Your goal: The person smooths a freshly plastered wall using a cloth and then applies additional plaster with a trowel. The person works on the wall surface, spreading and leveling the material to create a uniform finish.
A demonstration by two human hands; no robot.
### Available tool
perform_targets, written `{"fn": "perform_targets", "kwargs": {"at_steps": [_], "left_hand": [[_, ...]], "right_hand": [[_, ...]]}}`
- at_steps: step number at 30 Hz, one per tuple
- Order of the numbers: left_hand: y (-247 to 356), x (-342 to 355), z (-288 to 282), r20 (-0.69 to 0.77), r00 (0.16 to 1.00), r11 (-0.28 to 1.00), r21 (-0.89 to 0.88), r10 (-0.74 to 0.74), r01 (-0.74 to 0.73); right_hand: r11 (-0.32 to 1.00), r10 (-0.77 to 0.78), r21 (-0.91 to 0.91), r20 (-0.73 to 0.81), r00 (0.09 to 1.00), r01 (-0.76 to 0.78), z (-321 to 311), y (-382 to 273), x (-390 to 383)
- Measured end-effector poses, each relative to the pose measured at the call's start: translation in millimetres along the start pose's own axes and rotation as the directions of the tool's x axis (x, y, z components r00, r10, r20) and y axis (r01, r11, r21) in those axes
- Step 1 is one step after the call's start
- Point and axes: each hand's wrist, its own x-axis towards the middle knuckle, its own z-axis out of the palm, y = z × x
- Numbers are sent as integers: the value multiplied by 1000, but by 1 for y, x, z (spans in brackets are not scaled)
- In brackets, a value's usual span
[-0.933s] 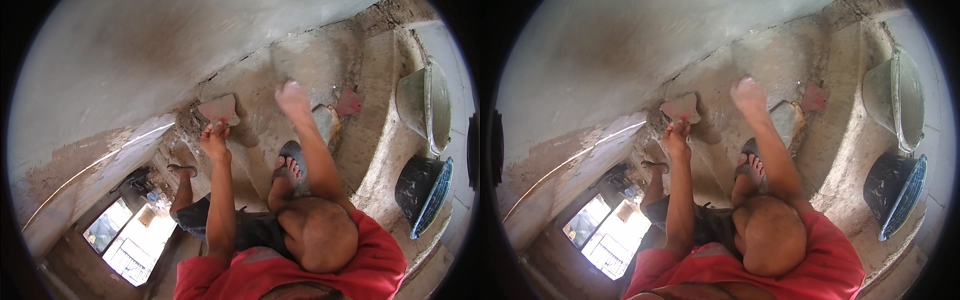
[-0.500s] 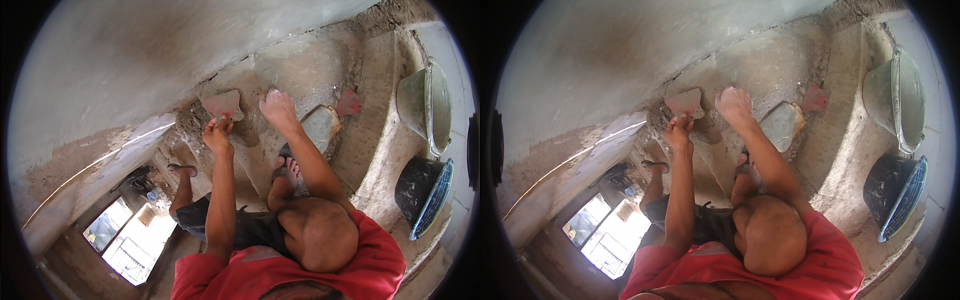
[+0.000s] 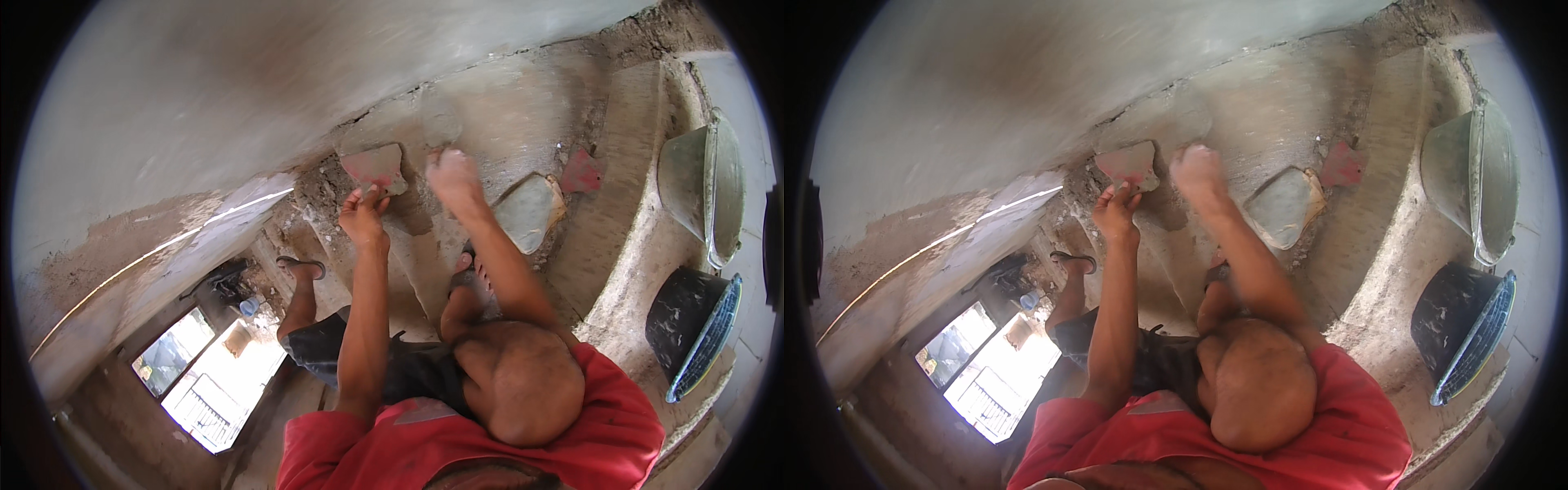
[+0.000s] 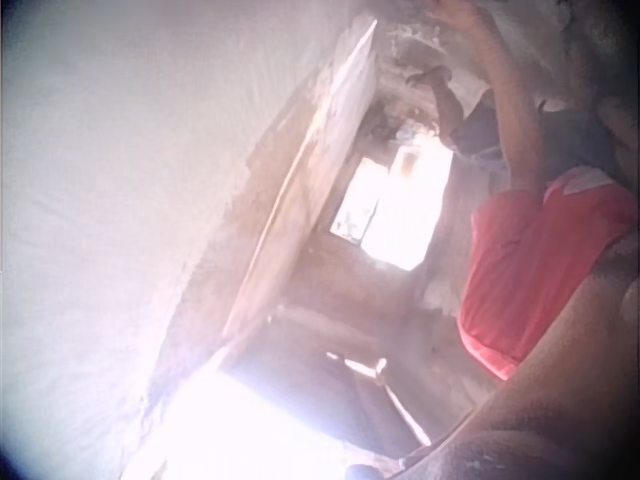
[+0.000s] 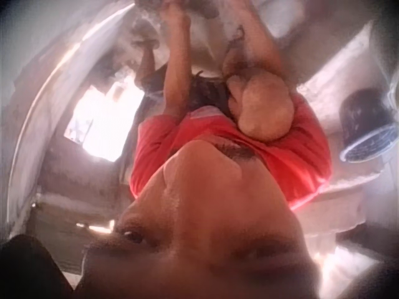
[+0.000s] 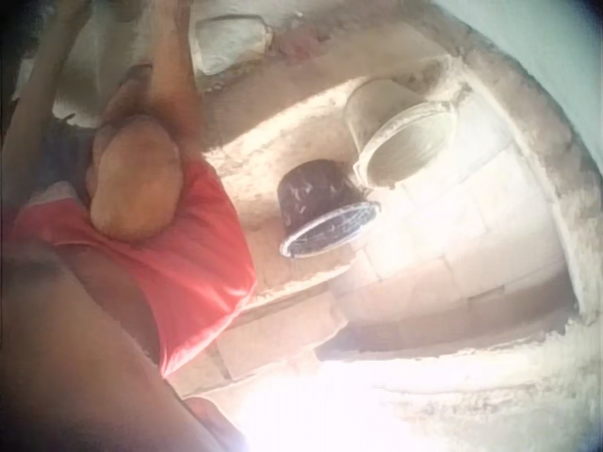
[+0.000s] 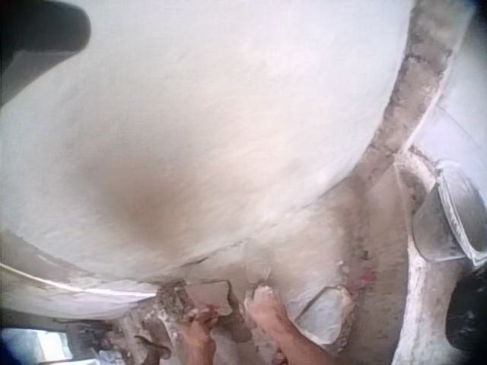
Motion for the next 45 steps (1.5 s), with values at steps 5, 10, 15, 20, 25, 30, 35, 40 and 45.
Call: {"fn": "perform_targets", "kwargs": {"at_steps": [5, 10, 15, 20, 25, 30, 35, 40, 45], "left_hand": [[3, 2, -2, -11, 1000, 1000, -3, -9, 9], [-2, -3, -1, -21, 1000, 1000, -8, -21, 21], [2, -5, -4, -21, 999, 999, 2, -42, 42], [6, -8, -2, -13, 1000, 1000, -12, -29, 28], [2, -11, 1, -32, 999, 999, -16, -29, 28], [3, -12, 3, 21, 999, 999, 0, -37, 37], [6, -8, 13, 17, 999, 999, 19, -30, 30], [7, -4, 16, 32, 999, 1000, 20, -3, 2], [4, -2, 13, 28, 1000, 1000, 22, -5, 5]], "right_hand": [[989, 22, -147, -35, 999, -27, -44, 29, -3], [931, -134, -335, 57, 989, 145, -59, 51, -14], [925, -140, -363, -41, 989, 116, -53, 58, 19], [926, -199, -357, -186, 962, 122, -55, 73, 50], [925, -215, -355, -186, 959, 139, -53, 85, 37], [938, -155, -338, -216, 964, 75, -58, 85, 32], [931, -135, -361, -211, 968, 51, -62, 82, 38], [933, -112, -359, -222, 969, 26, -59, 78, 36], [923, -94, -385, -257, 962, -13, -59, 77, 34]]}}
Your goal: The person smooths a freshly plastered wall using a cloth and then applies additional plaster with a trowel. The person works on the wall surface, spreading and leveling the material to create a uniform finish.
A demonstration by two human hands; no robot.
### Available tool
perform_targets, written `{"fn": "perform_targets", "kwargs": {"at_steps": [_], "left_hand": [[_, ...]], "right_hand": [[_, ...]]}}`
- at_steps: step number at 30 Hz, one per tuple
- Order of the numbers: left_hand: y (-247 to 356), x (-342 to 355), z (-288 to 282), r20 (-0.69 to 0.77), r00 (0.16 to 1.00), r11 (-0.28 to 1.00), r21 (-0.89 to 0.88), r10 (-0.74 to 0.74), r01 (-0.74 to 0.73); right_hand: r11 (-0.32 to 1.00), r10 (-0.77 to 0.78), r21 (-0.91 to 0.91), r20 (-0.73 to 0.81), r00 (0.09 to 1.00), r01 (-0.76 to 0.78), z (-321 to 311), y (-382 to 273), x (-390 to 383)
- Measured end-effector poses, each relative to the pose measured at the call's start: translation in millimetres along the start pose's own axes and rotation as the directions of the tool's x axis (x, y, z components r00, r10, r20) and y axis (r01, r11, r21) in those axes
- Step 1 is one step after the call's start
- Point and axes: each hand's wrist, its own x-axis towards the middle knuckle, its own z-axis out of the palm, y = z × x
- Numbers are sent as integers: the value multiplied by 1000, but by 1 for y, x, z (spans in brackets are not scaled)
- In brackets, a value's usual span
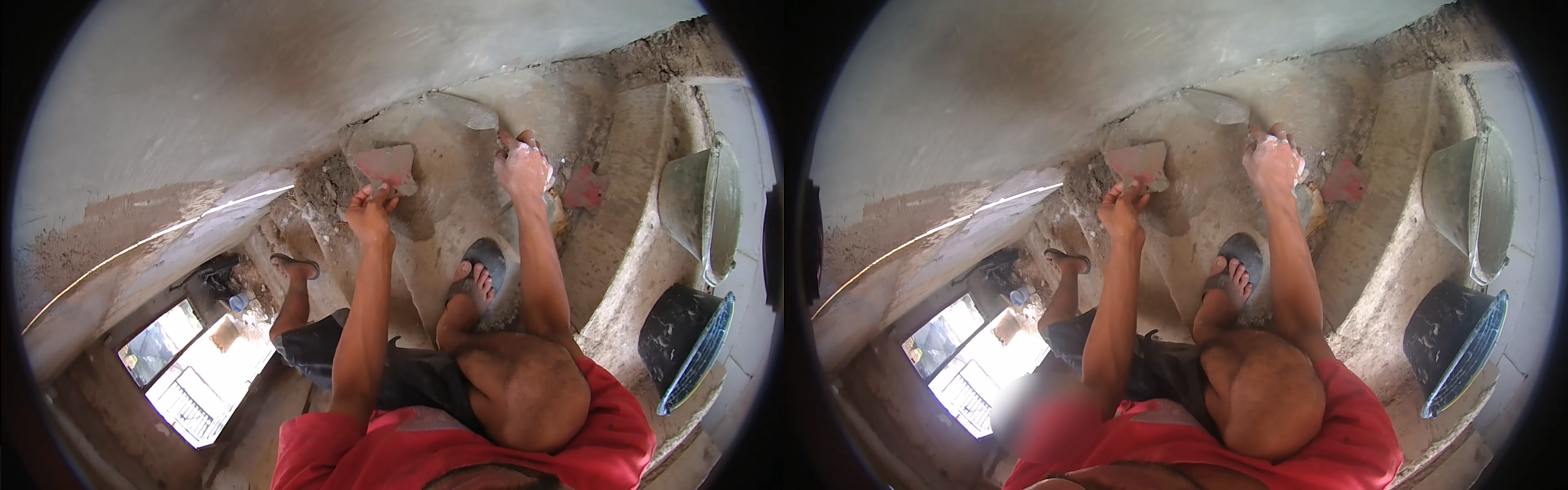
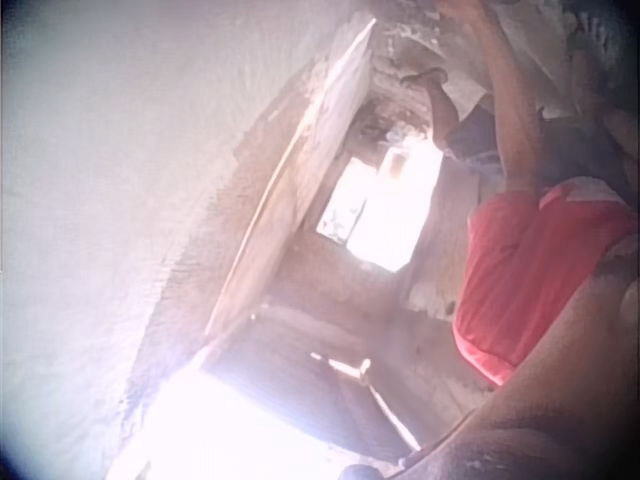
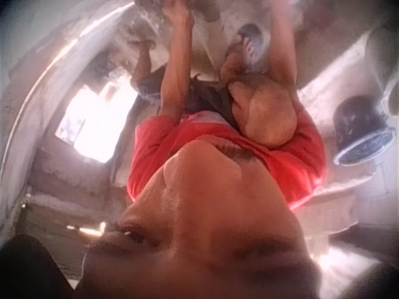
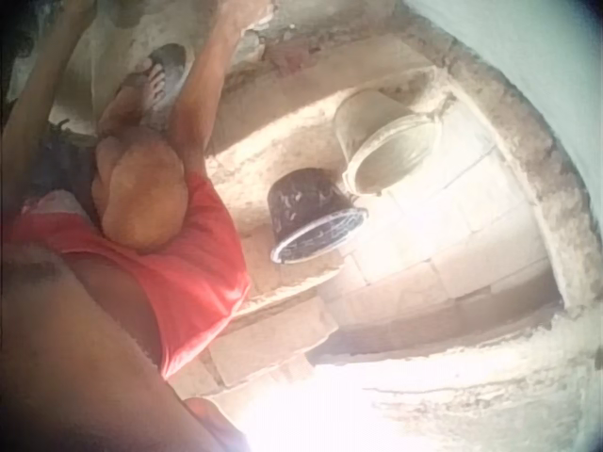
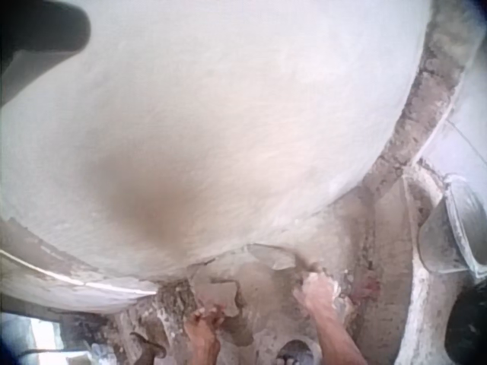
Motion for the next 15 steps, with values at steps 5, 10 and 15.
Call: {"fn": "perform_targets", "kwargs": {"at_steps": [5, 10, 15], "left_hand": [[-5, -2, 1, 2, 1000, 1000, -22, -6, 6], [-7, -3, 2, 6, 1000, 1000, -20, -16, 16], [-5, -4, 3, -15, 1000, 1000, -8, -10, 10]], "right_hand": [[999, -1, 41, -1, 1000, 1, 0, 3, 2], [1000, -1, -8, 2, 1000, 1, 2, 3, 0], [1000, 13, 9, -5, 1000, -13, 1, -3, 3]]}}
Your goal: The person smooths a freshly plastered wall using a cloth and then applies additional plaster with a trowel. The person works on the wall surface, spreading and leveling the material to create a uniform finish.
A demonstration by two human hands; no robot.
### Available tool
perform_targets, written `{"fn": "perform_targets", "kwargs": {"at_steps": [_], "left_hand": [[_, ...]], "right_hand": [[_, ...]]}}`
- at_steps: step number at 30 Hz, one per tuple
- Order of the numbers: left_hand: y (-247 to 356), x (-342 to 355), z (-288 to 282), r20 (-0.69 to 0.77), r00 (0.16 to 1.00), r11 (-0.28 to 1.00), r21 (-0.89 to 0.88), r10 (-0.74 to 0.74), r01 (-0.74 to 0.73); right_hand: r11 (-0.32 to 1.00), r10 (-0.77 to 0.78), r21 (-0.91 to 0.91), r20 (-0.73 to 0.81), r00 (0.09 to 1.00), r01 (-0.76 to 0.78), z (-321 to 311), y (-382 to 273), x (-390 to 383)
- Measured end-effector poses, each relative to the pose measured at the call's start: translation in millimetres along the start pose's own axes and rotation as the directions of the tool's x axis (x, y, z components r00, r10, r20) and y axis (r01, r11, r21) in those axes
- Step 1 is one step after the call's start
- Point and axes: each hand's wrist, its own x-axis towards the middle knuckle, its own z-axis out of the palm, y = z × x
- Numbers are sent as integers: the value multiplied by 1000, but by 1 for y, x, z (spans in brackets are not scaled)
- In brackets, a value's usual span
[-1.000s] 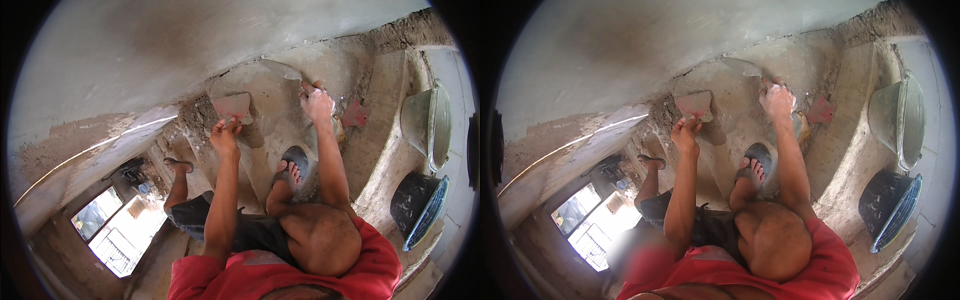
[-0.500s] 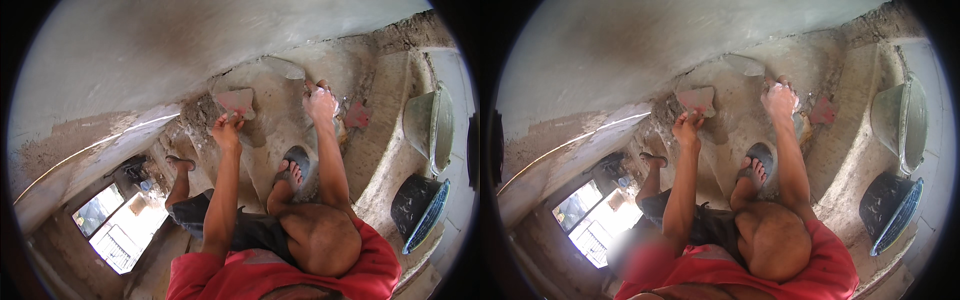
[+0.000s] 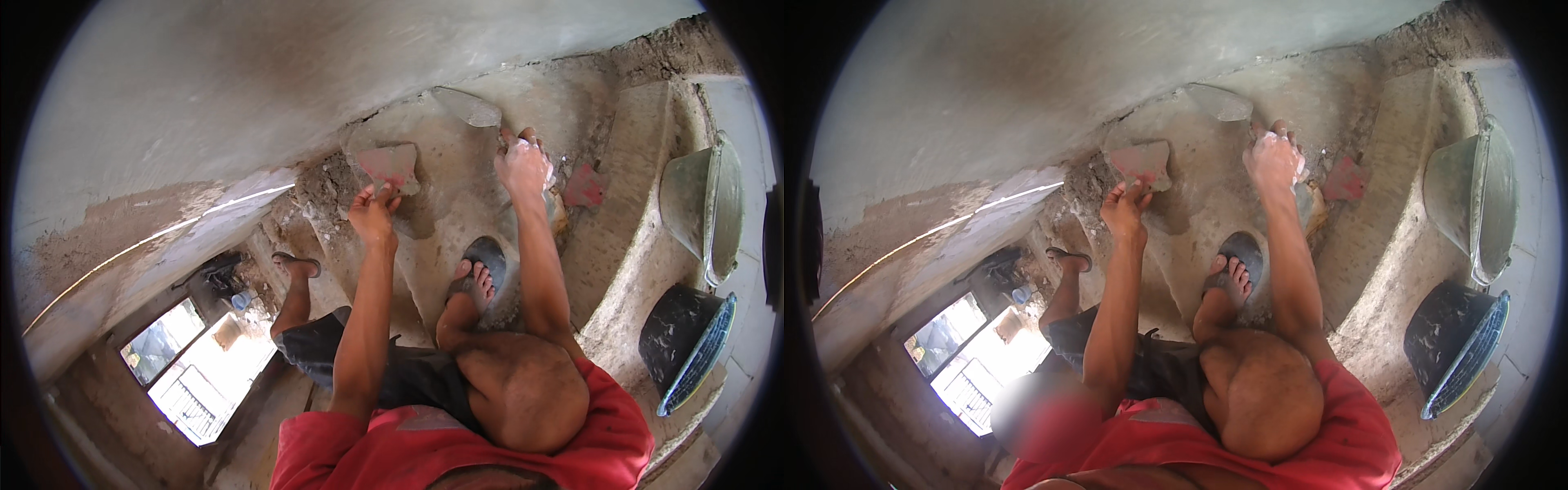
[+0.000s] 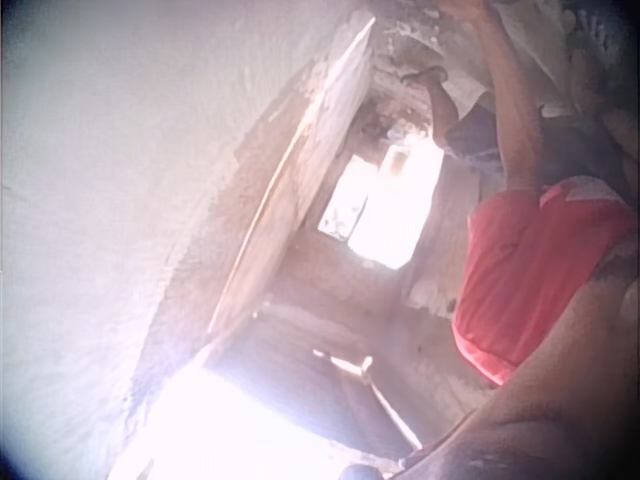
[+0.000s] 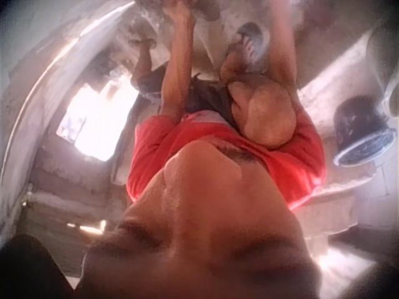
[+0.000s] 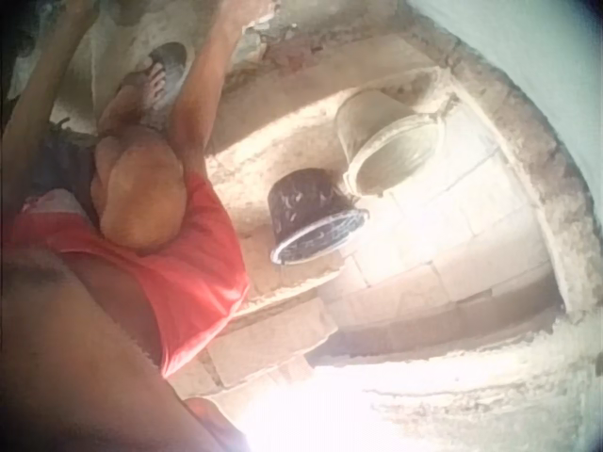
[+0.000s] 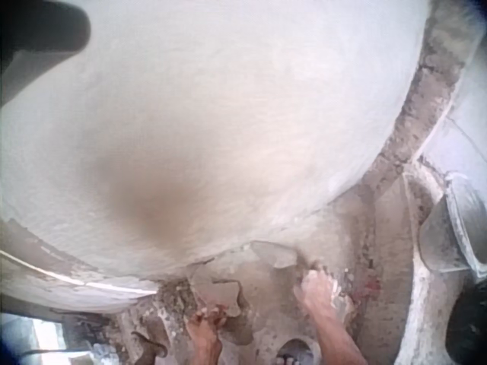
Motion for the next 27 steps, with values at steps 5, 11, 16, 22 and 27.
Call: {"fn": "perform_targets", "kwargs": {"at_steps": [5, 11, 16, 22, 27], "left_hand": [[3, -1, 5, 7, 1000, 1000, -2, 7, -7], [4, 7, 13, -3, 1000, 1000, 7, -7, 7], [7, 16, 22, 42, 999, 1000, 7, -12, 12], [7, 18, 26, 13, 1000, 1000, 3, -4, 4], [3, 19, 24, 23, 1000, 1000, 3, -6, 6]], "right_hand": [[999, -39, 2, -25, 999, 39, -6, -4, -3], [975, -221, 64, 141, 965, 214, 3, -2, -22], [982, -152, 135, 156, 976, 132, 13, -2, -4], [992, -97, 102, 163, 982, 81, 6, 4, 16], [994, -44, 105, 137, 990, 29, 1, 7, 10]]}}
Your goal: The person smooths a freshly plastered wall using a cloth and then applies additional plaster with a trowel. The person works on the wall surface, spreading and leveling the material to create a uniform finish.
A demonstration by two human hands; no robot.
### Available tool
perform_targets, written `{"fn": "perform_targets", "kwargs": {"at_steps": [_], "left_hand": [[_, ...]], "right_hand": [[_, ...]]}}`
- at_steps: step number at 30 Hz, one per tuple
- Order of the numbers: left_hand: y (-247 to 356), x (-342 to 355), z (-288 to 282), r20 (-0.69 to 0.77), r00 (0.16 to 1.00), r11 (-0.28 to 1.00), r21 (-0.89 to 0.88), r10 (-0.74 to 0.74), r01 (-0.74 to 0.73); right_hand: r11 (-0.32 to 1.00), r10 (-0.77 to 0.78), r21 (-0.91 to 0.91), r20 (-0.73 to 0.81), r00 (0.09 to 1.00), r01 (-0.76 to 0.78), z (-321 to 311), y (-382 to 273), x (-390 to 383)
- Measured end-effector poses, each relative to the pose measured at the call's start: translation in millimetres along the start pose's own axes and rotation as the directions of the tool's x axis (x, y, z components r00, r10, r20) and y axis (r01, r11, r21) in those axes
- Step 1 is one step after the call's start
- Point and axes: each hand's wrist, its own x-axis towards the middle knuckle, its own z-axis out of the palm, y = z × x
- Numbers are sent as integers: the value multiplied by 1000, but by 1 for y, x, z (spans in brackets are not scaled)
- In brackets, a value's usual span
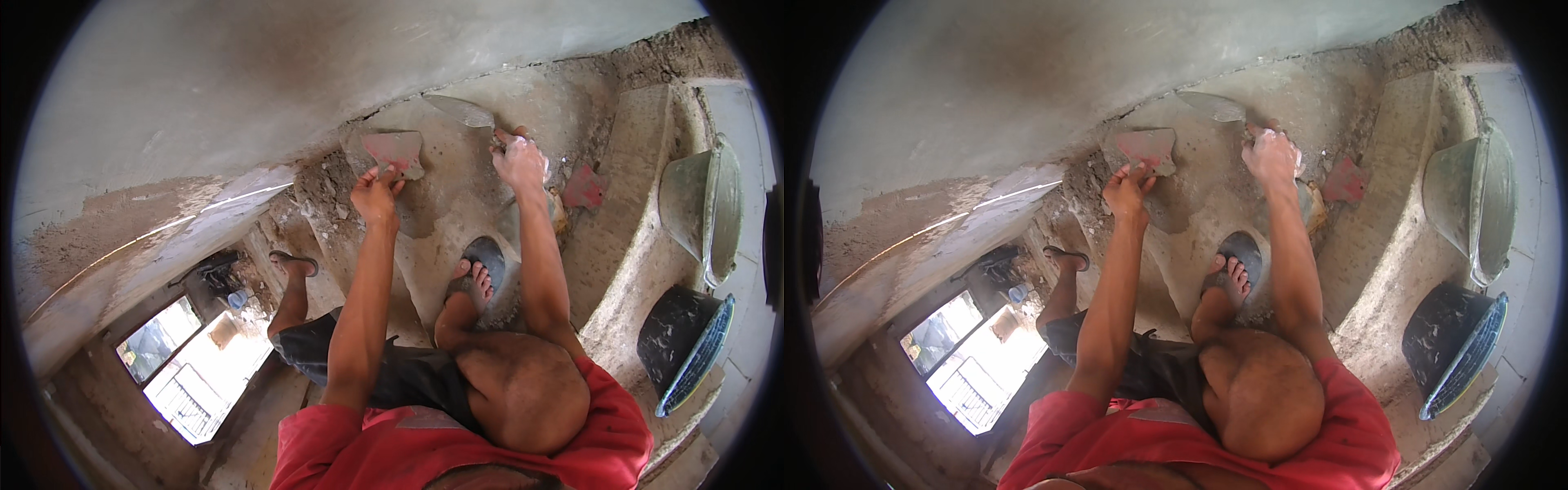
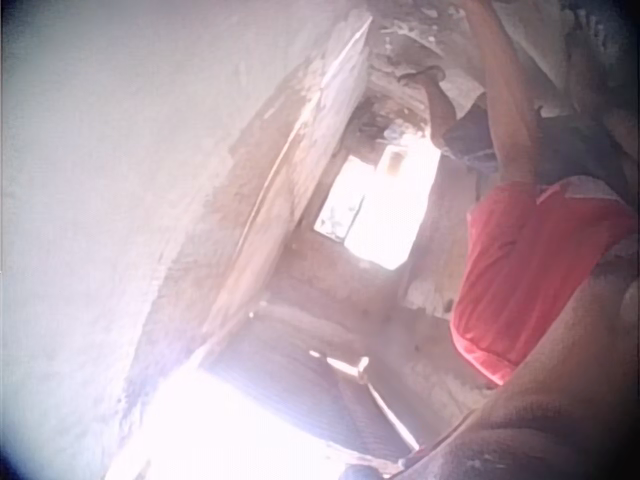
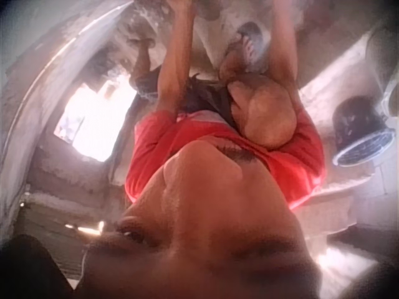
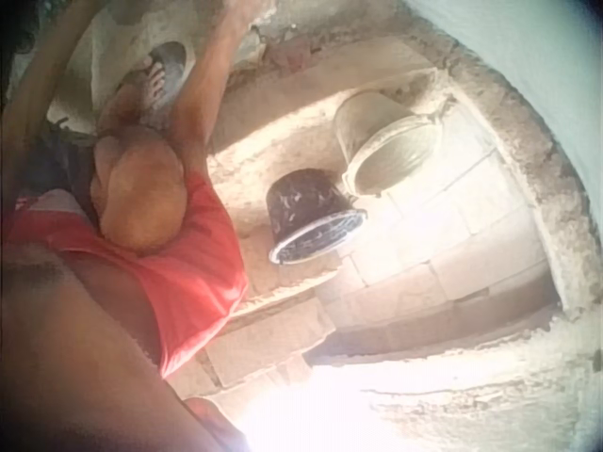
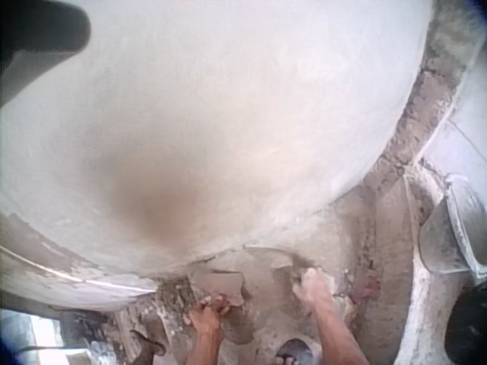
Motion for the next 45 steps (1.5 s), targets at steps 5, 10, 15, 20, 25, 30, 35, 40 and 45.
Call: {"fn": "perform_targets", "kwargs": {"at_steps": [5, 10, 15, 20, 25, 30, 35, 40, 45], "left_hand": [[-2, -1, 1, -5, 1000, 1000, -6, -4, 4], [1, -3, 0, 7, 1000, 1000, 21, -9, 9], [0, -5, 1, 0, 1000, 999, 36, -6, 6], [-1, -4, 3, 21, 1000, 999, 36, -10, 9], [-1, -5, 2, -2, 1000, 998, 53, -26, 26], [-1, -4, -3, 9, 1000, 1000, 2, -4, 4], [-5, -1, -8, -3, 1000, 1000, -18, 5, -5], [-9, -3, -6, 17, 1000, 1000, 30, 1, -2], [-4, -6, -10, 36, 999, 999, 38, 8, -9]], "right_hand": [[1000, -24, 8, -70, 997, 24, 2, 0, -1], [1000, -14, -12, -95, 995, 13, 4, -2, -2], [999, -10, -46, -73, 997, 6, 0, -6, 1], [998, -21, -67, -78, 997, 15, -3, -8, -2], [982, -141, -147, -143, 980, 120, 8, -15, -8], [994, -40, -110, -168, 985, 21, 14, -11, -8], [988, 152, -1, -145, 978, -154, 5, 14, -22], [867, 365, 397, -101, 925, -299, 5, 45, -27], [743, 564, 551, -209, 799, -381, 12, 82, -4]]}}
